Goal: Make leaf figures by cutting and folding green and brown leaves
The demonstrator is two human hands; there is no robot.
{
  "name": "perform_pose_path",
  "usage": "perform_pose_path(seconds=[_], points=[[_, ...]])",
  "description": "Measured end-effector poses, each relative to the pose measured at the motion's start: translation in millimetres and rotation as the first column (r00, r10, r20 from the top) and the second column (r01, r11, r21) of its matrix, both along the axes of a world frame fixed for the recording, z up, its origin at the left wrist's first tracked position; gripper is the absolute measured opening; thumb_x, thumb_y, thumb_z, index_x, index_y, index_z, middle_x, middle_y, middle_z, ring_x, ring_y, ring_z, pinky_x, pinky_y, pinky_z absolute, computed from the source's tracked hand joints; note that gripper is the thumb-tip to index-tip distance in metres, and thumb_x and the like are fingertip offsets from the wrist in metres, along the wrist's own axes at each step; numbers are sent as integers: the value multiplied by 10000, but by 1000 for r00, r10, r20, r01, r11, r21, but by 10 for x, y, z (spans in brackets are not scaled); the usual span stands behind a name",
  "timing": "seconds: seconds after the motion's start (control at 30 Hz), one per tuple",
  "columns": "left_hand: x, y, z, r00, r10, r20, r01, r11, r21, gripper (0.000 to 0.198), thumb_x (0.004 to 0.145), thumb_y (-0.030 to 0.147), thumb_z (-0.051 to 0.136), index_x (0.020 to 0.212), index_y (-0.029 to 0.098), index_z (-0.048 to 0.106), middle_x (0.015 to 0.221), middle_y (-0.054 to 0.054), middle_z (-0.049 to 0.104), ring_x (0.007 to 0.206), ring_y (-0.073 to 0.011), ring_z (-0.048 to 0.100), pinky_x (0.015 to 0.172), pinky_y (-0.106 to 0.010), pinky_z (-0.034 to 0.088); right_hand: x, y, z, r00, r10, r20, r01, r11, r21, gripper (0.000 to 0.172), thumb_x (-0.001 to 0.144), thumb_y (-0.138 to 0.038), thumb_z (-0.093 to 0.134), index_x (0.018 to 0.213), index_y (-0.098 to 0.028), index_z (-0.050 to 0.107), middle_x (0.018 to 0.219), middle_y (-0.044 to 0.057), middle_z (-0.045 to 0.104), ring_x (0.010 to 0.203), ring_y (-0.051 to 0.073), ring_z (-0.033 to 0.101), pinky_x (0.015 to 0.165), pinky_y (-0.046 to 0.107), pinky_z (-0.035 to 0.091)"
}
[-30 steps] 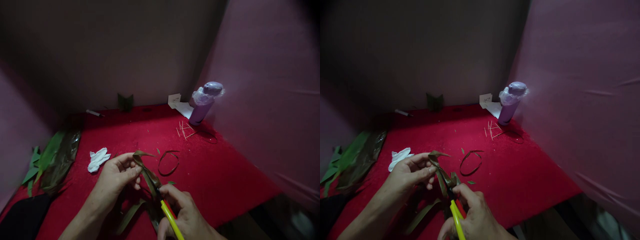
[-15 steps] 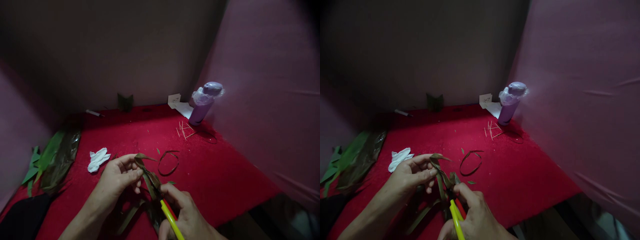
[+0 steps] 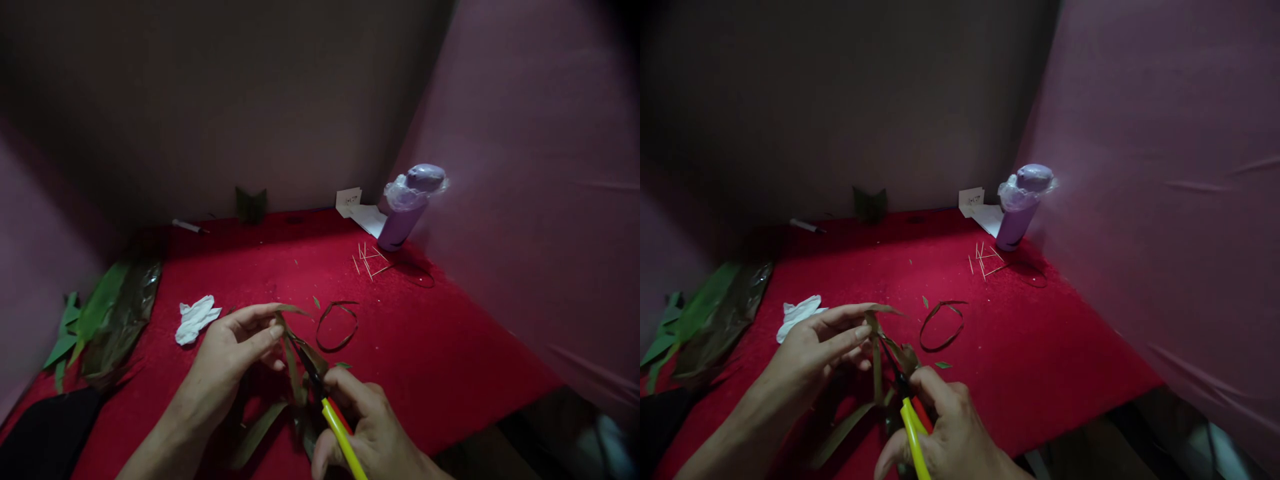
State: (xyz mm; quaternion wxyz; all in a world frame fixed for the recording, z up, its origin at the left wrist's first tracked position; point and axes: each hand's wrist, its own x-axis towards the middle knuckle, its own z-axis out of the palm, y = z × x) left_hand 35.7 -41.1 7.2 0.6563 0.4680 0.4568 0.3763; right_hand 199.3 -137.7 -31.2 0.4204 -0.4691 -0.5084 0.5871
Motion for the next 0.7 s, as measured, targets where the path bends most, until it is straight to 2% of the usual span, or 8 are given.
perform_pose_path(seconds=[0.17,0.33,0.43,0.6,0.7], points=[[18,6,16,999,35,-10,-35,999,6,334,644,245,713,966,176,656,600,28,607,465,-92,546,472,-232,503,-14,-17,-46,995,-25,100,22,999,25,271,564,-91,646,765,-186,490,480,-100,475,422,70,435,415,180,294],[24,-3,15,995,95,29,-95,995,-20,279,641,229,707,911,169,670,660,12,635,504,-103,572,466,-230,499,-13,-15,-88,990,-17,141,6,997,81,287,573,-106,669,806,-184,521,511,-98,478,455,71,409,438,183,297],[26,3,17,992,116,40,-115,993,-37,229,668,254,685,868,144,670,587,11,622,453,-97,555,428,-210,464,-13,-6,-79,987,-41,158,28,996,83,299,565,-130,701,788,-186,509,484,-107,446,445,70,384,434,187,283],[21,19,26,995,91,40,-89,995,-50,242,765,329,590,864,116,647,505,-8,623,422,-100,555,425,-192,428,-12,-3,-62,990,-27,137,17,997,72,322,543,-23,678,775,-185,524,509,-114,422,438,55,372,423,177,267],[12,21,15,998,64,3,-64,997,-44,293,787,357,562,932,109,621,484,-18,632,382,-95,537,399,-180,400,-15,0,-56,992,-46,118,35,995,93,364,504,33,691,743,-186,526,522,-117,401,457,50,351,417,162,266]])
